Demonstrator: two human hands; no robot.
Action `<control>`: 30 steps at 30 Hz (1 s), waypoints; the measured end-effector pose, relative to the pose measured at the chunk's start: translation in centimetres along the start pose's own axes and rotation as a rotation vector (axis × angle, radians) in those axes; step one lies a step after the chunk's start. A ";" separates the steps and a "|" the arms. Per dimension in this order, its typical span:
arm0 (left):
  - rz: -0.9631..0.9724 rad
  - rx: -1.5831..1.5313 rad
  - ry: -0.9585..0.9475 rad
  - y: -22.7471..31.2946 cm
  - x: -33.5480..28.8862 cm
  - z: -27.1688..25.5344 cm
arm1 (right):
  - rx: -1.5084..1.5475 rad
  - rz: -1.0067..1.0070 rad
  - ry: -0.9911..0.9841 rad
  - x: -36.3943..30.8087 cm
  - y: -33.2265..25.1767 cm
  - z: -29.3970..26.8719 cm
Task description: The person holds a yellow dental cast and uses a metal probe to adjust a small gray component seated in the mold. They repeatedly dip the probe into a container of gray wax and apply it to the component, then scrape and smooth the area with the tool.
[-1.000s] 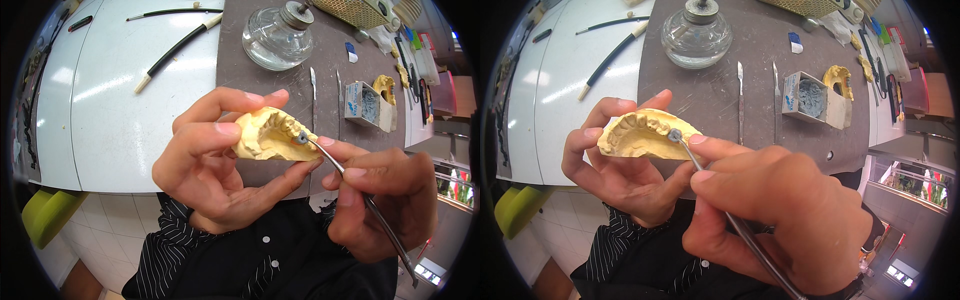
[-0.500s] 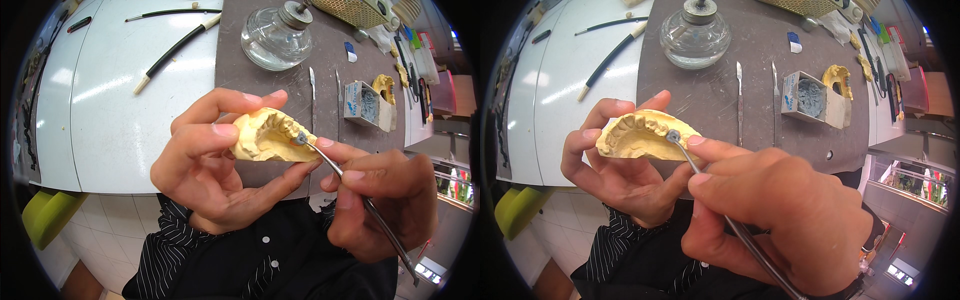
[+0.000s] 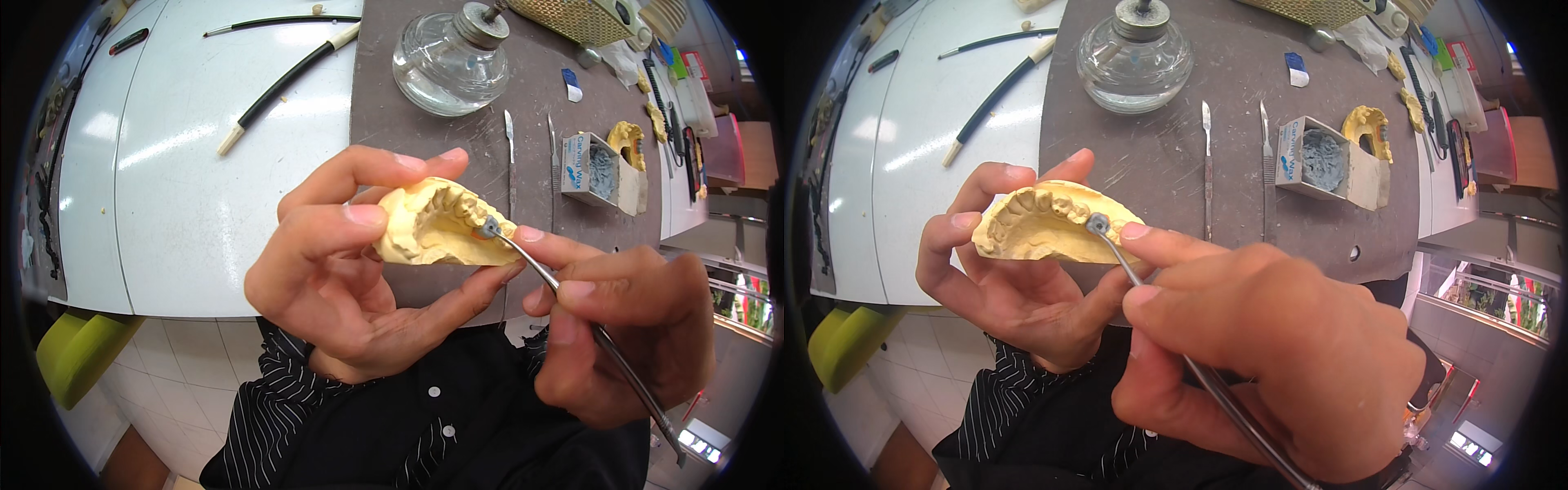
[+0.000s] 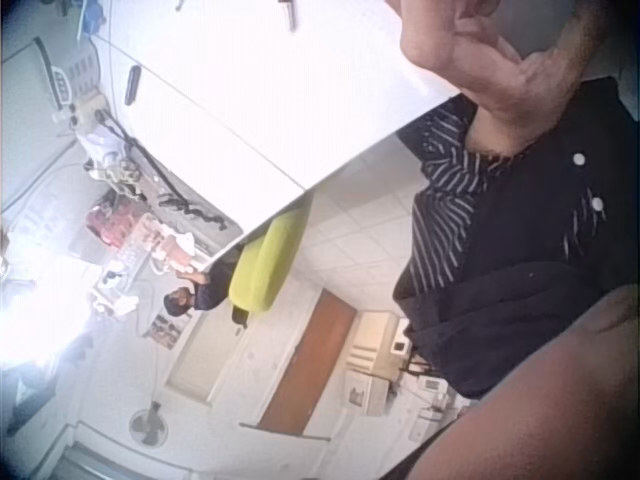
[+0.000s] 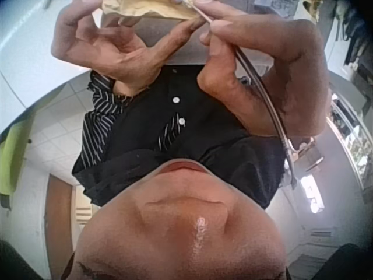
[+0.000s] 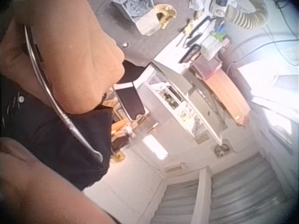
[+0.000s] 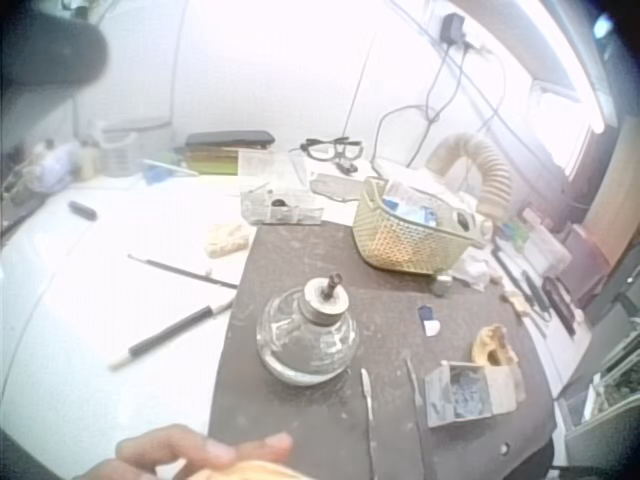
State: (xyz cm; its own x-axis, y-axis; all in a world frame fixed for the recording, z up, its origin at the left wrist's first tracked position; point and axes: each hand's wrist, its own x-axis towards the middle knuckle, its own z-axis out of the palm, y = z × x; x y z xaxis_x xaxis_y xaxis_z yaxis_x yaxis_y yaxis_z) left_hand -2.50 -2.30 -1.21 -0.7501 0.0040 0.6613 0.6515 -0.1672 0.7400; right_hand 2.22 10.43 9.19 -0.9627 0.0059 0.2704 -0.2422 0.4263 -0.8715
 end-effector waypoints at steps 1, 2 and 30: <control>0.002 -0.001 0.007 0.0 0.0 0.0 | -0.034 -0.023 -0.024 0.0 0.1 -0.1; 0.004 -0.001 0.014 0.0 0.0 0.0 | -0.068 -0.047 -0.048 0.0 0.2 -0.3; 0.005 -0.037 0.000 0.0 0.1 0.1 | -0.121 -0.222 -0.198 0.6 0.8 -1.4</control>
State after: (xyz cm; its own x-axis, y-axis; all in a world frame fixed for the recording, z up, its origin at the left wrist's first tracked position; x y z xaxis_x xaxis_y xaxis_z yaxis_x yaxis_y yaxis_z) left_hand -2.52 -2.23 -1.16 -0.7467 0.0030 0.6652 0.6507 -0.2037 0.7315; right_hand 1.62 12.00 9.23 -0.8954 -0.2704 0.3537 -0.4446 0.5023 -0.7416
